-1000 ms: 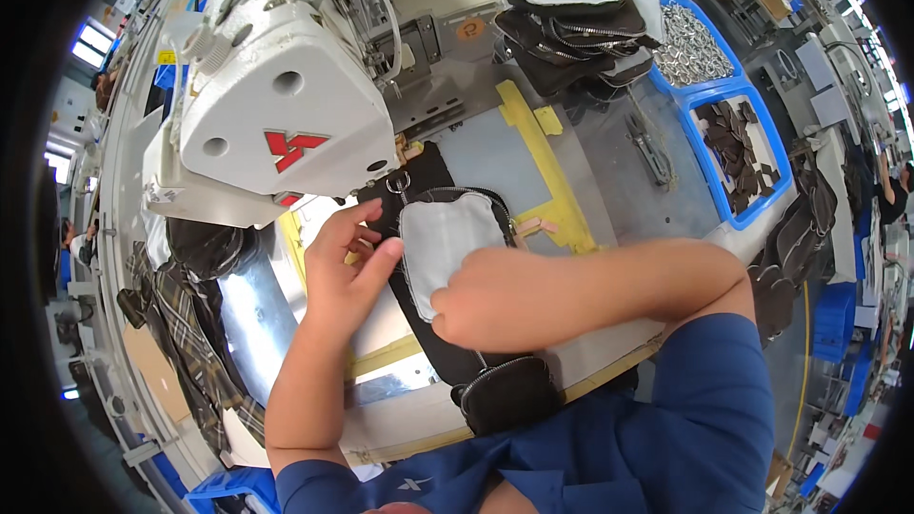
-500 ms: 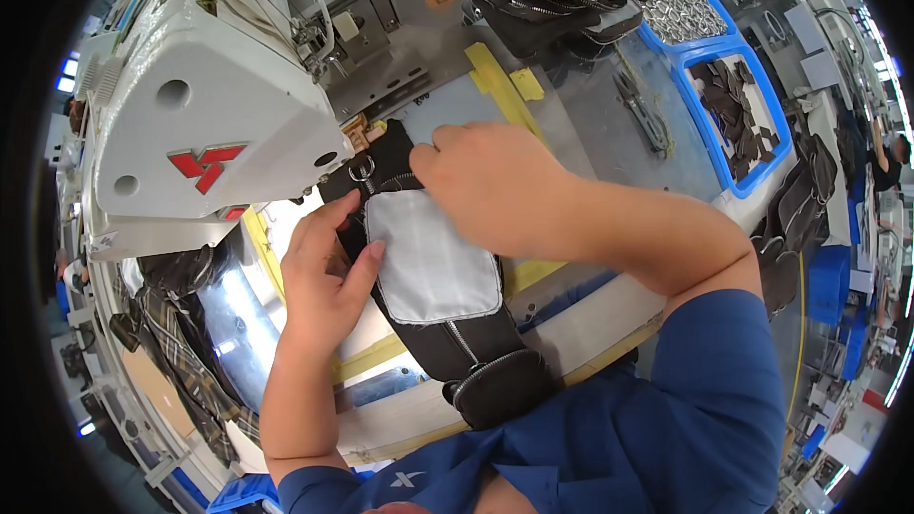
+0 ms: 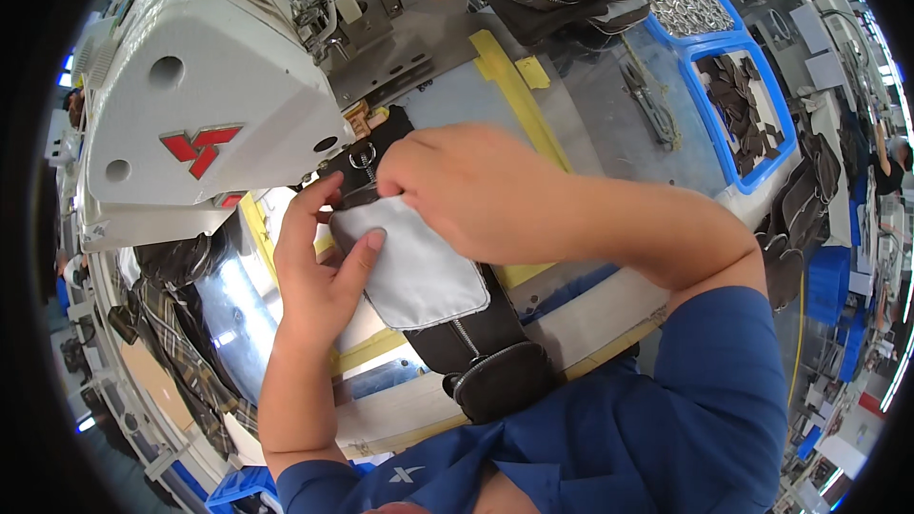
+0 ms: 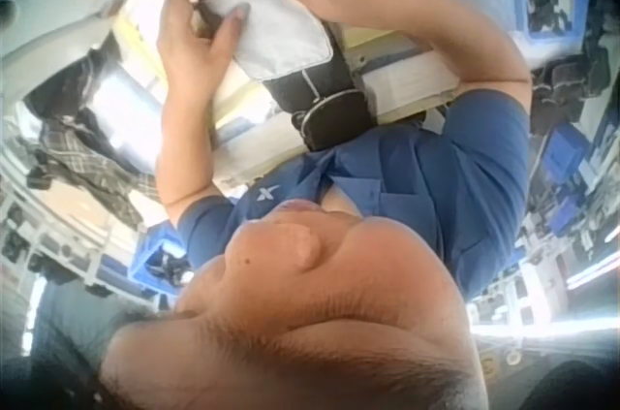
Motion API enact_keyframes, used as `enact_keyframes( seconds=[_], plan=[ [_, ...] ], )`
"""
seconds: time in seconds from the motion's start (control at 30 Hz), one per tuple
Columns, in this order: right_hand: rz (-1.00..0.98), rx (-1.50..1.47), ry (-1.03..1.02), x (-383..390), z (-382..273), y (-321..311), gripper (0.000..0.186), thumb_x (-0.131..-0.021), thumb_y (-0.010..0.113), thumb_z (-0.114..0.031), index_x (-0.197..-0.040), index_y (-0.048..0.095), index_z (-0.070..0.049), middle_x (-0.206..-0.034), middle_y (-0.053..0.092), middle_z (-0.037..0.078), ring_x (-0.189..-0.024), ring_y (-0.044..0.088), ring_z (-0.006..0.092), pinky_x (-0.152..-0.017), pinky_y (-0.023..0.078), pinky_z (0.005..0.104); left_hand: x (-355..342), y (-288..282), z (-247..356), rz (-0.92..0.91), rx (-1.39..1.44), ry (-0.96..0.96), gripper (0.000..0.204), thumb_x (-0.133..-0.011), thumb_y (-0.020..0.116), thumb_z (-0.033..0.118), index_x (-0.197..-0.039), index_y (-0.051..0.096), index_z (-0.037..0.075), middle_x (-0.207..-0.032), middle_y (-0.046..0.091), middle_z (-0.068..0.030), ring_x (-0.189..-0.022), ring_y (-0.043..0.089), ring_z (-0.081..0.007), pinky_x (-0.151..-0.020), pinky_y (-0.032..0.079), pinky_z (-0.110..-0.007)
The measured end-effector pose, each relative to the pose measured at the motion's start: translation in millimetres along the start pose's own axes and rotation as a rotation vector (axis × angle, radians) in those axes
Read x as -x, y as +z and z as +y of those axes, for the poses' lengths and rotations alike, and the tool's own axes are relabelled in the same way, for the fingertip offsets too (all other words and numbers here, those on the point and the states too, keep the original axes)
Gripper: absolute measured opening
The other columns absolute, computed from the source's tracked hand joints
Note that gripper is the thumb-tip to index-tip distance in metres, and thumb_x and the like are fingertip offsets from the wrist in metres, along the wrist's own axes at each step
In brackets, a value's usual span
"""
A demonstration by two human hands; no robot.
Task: The person sews zippers onto small black pouches using an industrial sewing machine. They repeatedly align the zipper with the pouch edge, guide the fabric under the needle, and sew along the zipper line. The person handles multiple pouches one at a time, flipping them to sew different sides.
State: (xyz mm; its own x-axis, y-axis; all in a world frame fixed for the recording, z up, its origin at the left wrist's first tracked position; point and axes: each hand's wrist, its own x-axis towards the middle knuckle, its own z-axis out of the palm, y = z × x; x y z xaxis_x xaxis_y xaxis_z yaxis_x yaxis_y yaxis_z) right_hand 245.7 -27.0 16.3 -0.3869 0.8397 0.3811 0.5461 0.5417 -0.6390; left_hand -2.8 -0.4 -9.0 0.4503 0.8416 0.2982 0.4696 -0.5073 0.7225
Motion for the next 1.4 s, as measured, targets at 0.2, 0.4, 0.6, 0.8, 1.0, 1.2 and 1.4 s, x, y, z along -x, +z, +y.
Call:
enact_keyframes(
  seconds=[0.2, 0.4, 0.6, 0.8, 1.0, 1.2, 1.4],
  plan=[
    [0.103, 0.002, -0.122, 2, 2, 10, 0.034, -0.086, 0.079, 0.002, -0.118, 0.07, -0.003, -0.103, 0.069, 0.013, -0.087, 0.069, 0.0332, -0.073, 0.056, 0.0397, 6, -8, -11, 0.064, -0.005, 0.14, 0.035, -0.084, 0.085, 0.0, -0.116, 0.07, -0.001, -0.107, 0.075, -0.0156, -0.091, 0.072, -0.0294, -0.08, 0.058, -0.037],
    [0.075, -0.071, -0.09, 4, -3, 15, 0.038, -0.083, 0.085, -0.004, -0.119, 0.074, -0.004, -0.106, 0.069, 0.012, -0.087, 0.069, 0.0286, -0.073, 0.058, 0.0363, 5, -8, -2, 0.069, -0.034, 0.28, 0.029, -0.081, 0.086, -0.004, -0.108, 0.075, -0.001, -0.101, 0.075, -0.0146, -0.084, 0.072, -0.0266, -0.07, 0.058, -0.034],
    [0.101, -0.055, -0.105, 9, 5, 19, 0.022, -0.084, 0.084, -0.003, -0.105, 0.078, -0.005, -0.099, 0.069, 0.01, -0.08, 0.069, 0.0271, -0.067, 0.057, 0.0355, 6, -8, 3, 0.057, 0.021, 0.201, 0.025, -0.082, 0.087, -0.001, -0.105, 0.077, 0.0, -0.099, 0.075, -0.0147, -0.085, 0.073, -0.025, -0.071, 0.057, -0.032],
    [0.09, -0.06, -0.078, 8, 3, 19, 0.016, -0.085, 0.082, -0.003, -0.1, 0.077, -0.005, -0.096, 0.069, 0.009, -0.077, 0.069, 0.0267, -0.063, 0.055, 0.036, 6, -9, 1, -0.022, 0.156, 0.074, 0.019, -0.083, 0.085, -0.001, -0.1, 0.077, -0.001, -0.095, 0.075, -0.0145, -0.084, 0.072, -0.0253, -0.074, 0.056, -0.031],
    [0.084, -0.103, -0.071, 9, 5, 26, 0.016, -0.085, 0.082, -0.004, -0.099, 0.077, -0.006, -0.096, 0.069, 0.009, -0.077, 0.068, 0.0264, -0.063, 0.055, 0.036, 6, -7, 4, -0.069, 0.274, -0.045, 0.014, -0.087, 0.082, 0.001, -0.099, 0.076, -0.002, -0.093, 0.075, -0.0134, -0.08, 0.069, -0.0219, -0.073, 0.053, -0.03],
    [0.06, -0.103, -0.039, 8, 3, 22, 0.015, -0.086, 0.082, -0.004, -0.1, 0.077, -0.006, -0.097, 0.07, 0.009, -0.074, 0.068, 0.0254, -0.062, 0.054, 0.0355, 8, -7, 5, -0.074, 0.21, -0.036, 0.013, -0.088, 0.082, 0.003, -0.099, 0.077, -0.002, -0.09, 0.075, -0.0119, -0.073, 0.066, -0.0184, -0.066, 0.05, -0.027],
    [0.063, -0.125, -0.028, 8, 5, 24, 0.014, -0.087, 0.082, -0.004, -0.099, 0.077, -0.006, -0.097, 0.07, 0.008, -0.073, 0.068, 0.0245, -0.061, 0.054, 0.0348, 9, -5, 5, -0.043, 0.141, 0.043, 0.016, -0.086, 0.084, 0.002, -0.099, 0.077, -0.002, -0.087, 0.074, -0.0116, -0.069, 0.065, -0.0178, -0.061, 0.049, -0.027]
  ],
)
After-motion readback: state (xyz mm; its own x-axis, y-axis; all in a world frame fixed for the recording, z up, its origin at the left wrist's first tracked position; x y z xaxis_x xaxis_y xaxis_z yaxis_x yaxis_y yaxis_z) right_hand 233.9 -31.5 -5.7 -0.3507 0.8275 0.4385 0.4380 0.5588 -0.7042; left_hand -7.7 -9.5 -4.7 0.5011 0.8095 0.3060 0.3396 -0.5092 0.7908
